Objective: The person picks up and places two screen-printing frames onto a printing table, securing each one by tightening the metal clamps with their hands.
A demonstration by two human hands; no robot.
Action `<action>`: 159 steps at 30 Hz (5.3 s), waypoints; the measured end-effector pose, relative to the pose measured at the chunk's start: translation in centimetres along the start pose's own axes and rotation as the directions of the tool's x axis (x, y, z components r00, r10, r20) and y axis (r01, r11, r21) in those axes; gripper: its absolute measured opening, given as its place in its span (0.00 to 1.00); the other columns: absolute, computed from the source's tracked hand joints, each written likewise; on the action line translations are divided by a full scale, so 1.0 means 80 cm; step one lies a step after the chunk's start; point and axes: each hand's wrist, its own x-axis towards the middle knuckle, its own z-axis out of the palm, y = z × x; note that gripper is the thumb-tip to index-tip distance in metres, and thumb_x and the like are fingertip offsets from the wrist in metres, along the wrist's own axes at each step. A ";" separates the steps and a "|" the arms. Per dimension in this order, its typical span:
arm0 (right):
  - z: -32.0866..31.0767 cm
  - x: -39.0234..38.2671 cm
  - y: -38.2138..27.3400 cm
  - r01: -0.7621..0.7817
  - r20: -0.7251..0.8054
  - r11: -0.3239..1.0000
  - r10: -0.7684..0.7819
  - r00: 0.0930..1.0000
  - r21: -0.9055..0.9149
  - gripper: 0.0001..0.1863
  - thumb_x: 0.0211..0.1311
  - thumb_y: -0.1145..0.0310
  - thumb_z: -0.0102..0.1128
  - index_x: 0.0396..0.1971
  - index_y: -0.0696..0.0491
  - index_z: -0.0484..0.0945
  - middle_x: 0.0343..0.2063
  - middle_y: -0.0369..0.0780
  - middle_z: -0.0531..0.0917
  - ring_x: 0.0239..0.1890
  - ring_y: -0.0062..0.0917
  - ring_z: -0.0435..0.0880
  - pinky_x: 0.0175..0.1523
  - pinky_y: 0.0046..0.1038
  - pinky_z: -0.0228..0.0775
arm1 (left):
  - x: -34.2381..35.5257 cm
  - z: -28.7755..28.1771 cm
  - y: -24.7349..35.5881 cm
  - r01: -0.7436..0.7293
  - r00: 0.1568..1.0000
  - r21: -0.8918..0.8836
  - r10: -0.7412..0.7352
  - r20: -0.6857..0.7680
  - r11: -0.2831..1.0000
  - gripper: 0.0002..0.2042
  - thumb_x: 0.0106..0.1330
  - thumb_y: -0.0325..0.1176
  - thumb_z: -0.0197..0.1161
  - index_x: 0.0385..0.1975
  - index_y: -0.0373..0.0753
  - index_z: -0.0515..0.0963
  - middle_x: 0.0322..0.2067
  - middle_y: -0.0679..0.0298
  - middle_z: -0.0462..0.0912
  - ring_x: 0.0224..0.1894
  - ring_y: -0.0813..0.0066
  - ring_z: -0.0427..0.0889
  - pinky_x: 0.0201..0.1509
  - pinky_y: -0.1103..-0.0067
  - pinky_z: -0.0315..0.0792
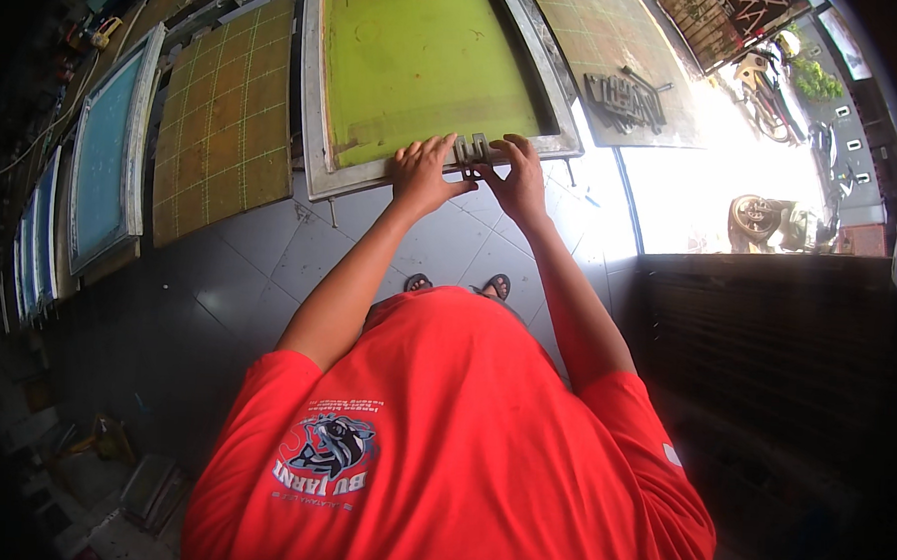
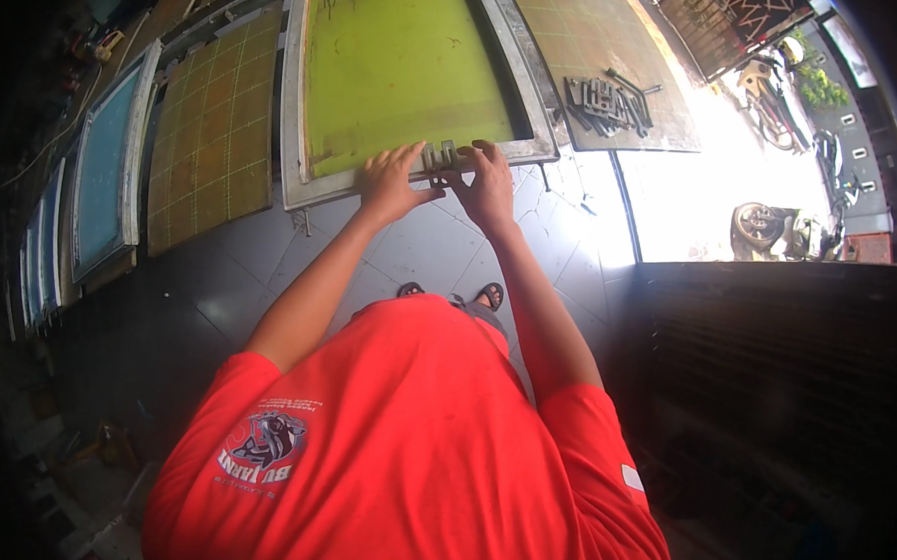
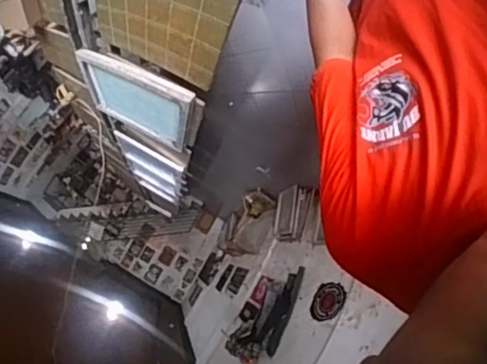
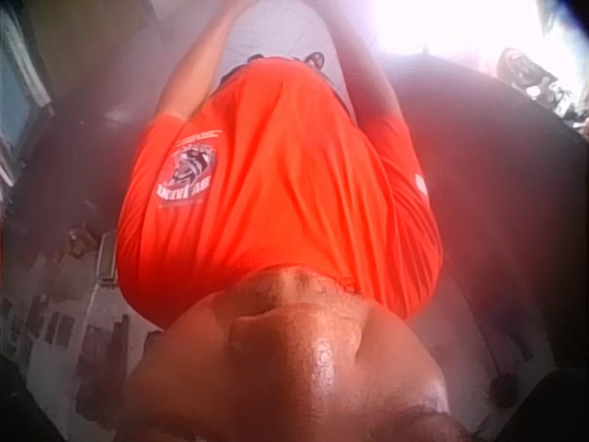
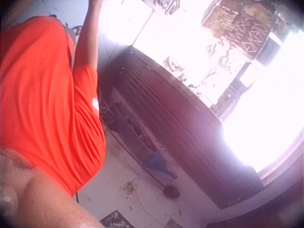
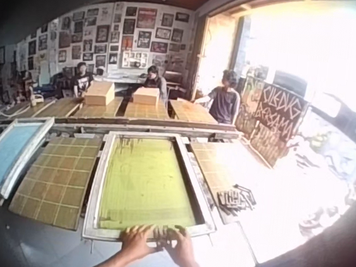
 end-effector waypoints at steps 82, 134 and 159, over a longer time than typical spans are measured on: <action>0.013 0.007 -0.004 0.124 0.082 0.983 -0.113 0.990 -0.137 0.12 0.48 0.66 0.67 0.34 0.50 0.82 0.46 0.42 0.77 0.52 0.38 0.73 0.57 0.37 0.61 | 0.000 -0.004 0.002 0.012 0.999 0.014 -0.012 0.033 1.000 0.42 0.44 0.61 0.69 0.61 0.51 0.66 0.57 0.66 0.73 0.58 0.68 0.70 0.62 0.67 0.58; -0.124 -0.033 0.106 -0.566 -0.080 0.817 0.575 0.814 0.113 0.14 0.59 0.61 0.61 0.32 0.59 0.81 0.30 0.44 0.85 0.34 0.32 0.84 0.43 0.29 0.72 | 0.077 0.063 0.131 -0.085 0.996 -0.002 0.085 0.041 0.996 0.43 0.37 0.63 0.72 0.57 0.52 0.70 0.63 0.48 0.58 0.69 0.48 0.45 0.69 0.50 0.38; -0.130 0.019 0.184 -0.550 0.047 0.658 0.618 0.785 0.514 0.10 0.64 0.68 0.54 0.35 0.60 0.79 0.22 0.36 0.78 0.22 0.17 0.72 0.29 0.23 0.65 | 0.100 0.102 0.157 -0.137 0.990 0.098 0.134 0.040 0.986 0.48 0.37 0.66 0.70 0.57 0.42 0.66 0.58 0.56 0.67 0.68 0.58 0.55 0.70 0.61 0.47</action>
